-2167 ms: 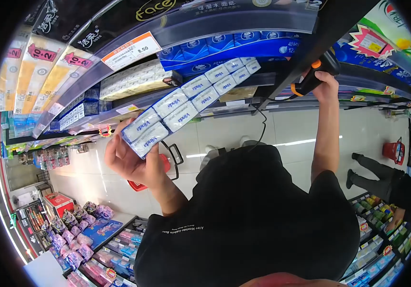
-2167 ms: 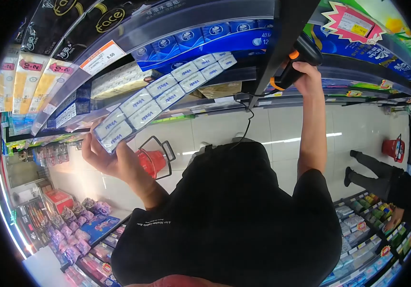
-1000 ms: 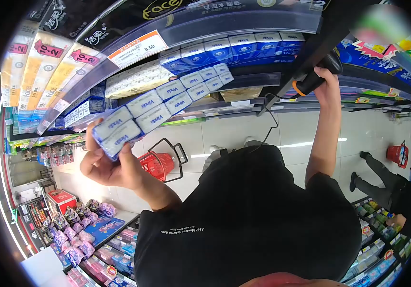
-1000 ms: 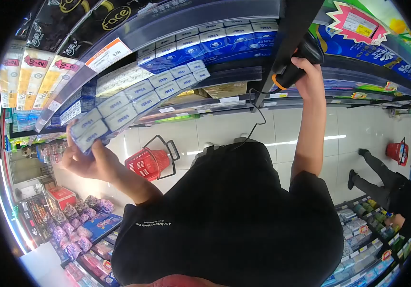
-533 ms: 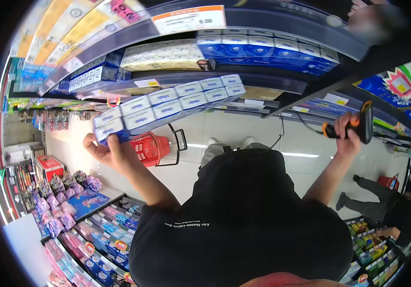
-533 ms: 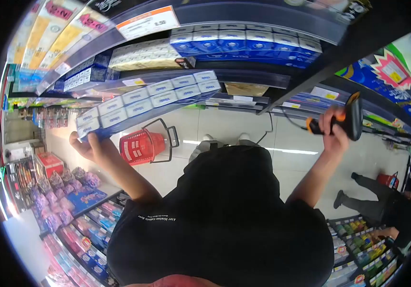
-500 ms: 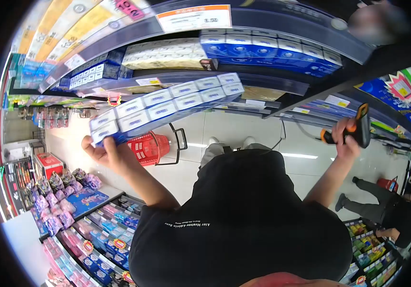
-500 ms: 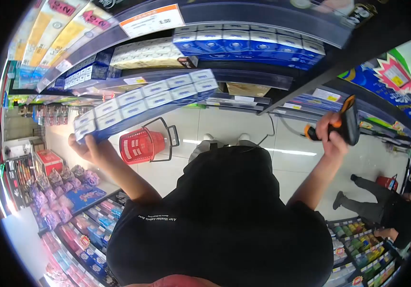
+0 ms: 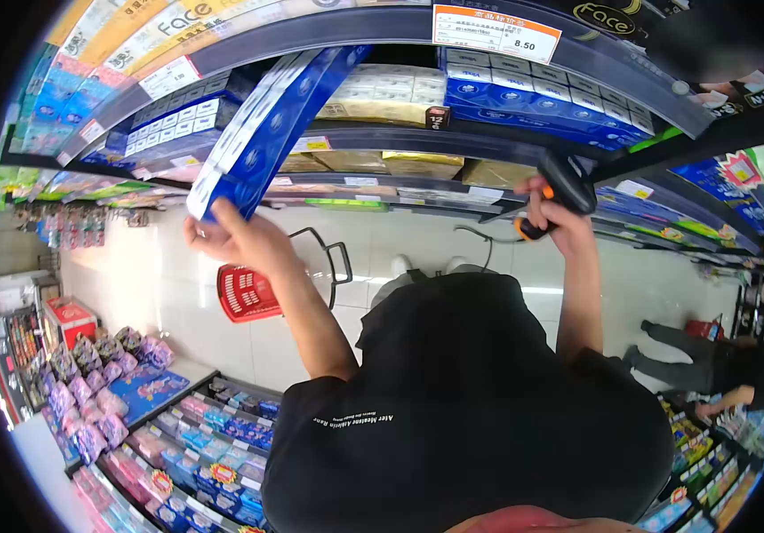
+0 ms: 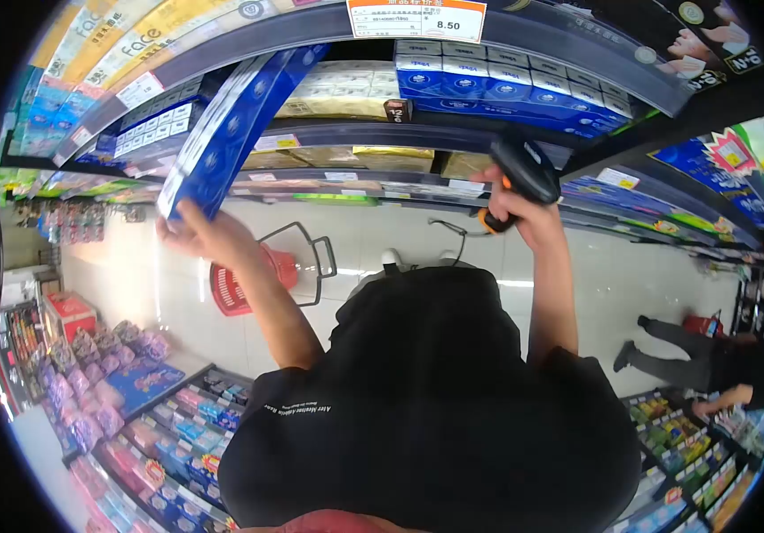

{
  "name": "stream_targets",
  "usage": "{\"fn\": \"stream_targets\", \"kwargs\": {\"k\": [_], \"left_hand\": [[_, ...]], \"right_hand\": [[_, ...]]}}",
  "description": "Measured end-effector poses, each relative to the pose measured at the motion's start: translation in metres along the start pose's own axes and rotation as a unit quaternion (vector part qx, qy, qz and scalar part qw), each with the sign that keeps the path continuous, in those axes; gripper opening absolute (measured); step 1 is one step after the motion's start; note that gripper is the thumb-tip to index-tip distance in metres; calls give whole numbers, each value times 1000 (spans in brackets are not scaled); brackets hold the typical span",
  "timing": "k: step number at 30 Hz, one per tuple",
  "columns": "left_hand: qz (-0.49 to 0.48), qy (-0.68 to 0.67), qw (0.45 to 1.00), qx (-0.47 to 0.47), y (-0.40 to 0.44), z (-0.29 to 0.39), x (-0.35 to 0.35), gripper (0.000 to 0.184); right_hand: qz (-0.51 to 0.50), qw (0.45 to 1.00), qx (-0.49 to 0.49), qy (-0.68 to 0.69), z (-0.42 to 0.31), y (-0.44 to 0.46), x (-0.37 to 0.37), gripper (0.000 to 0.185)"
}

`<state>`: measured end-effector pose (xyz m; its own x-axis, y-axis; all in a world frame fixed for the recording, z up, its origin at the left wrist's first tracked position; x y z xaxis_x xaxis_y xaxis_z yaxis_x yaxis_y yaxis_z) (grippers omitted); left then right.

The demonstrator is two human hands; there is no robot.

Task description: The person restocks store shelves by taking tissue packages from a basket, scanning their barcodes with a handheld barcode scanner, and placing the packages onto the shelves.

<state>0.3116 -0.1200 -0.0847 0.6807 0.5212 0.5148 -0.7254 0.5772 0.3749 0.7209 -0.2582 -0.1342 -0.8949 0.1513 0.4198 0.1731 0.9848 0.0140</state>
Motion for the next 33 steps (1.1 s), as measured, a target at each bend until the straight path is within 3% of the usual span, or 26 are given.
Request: {"fn": "stream_targets", "kwargs": {"k": [1,3,5,10,14,16,17,19,21,23,26,29,33], "left_hand": [[-37,-55,998,15,-2,-12,16,44],[-86,6,990,107,-3,-27,41,41],[-128,29,981,145,-1,-49,56,41],[-183,108,970,116,3,-89,46,52],[-226,148,949,161,1,-61,50,62],[-188,264,887,328,-5,-28,54,67],[-194,199,889,365,-6,-32,46,70],[-300,88,893,325,-23,-34,43,60],[-507,78,819,256,-55,-23,76,47],[-575,64,785,221,-84,-18,116,38],[-583,66,786,193,-107,-33,164,49],[-604,157,758,190,-123,-60,190,63],[-597,191,750,212,-140,-78,198,67]], "right_hand": [[65,998,4,18,5,3,-5,41],[117,992,-48,21,-6,12,10,41],[118,990,-71,-11,-9,16,16,41],[209,974,-73,-41,4,11,24,38],[268,961,-54,-42,22,-9,21,38],[300,951,-47,-49,23,-21,26,38],[305,950,-53,-47,23,-24,25,38],[295,951,-71,-53,26,-33,19,39],[322,944,-60,-37,30,-37,19,38],[325,943,-61,-15,31,-35,16,38],[323,943,-75,-37,27,-26,10,39],[341,935,-89,-51,12,-14,4,42],[373,915,-143,-55,-3,-12,-13,45]]}}
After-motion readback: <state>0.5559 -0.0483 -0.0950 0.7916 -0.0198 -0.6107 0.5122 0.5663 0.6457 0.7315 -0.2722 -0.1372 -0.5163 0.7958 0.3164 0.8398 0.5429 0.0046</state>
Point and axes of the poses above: each hand's wrist, its own y-axis towards the middle knuckle, its own x-axis out of the palm, z = x × y, the point moved 5 cm from there along y, towards the middle knuckle, and after that the axes turned 5 degrees about z, right-handed, at the moved point
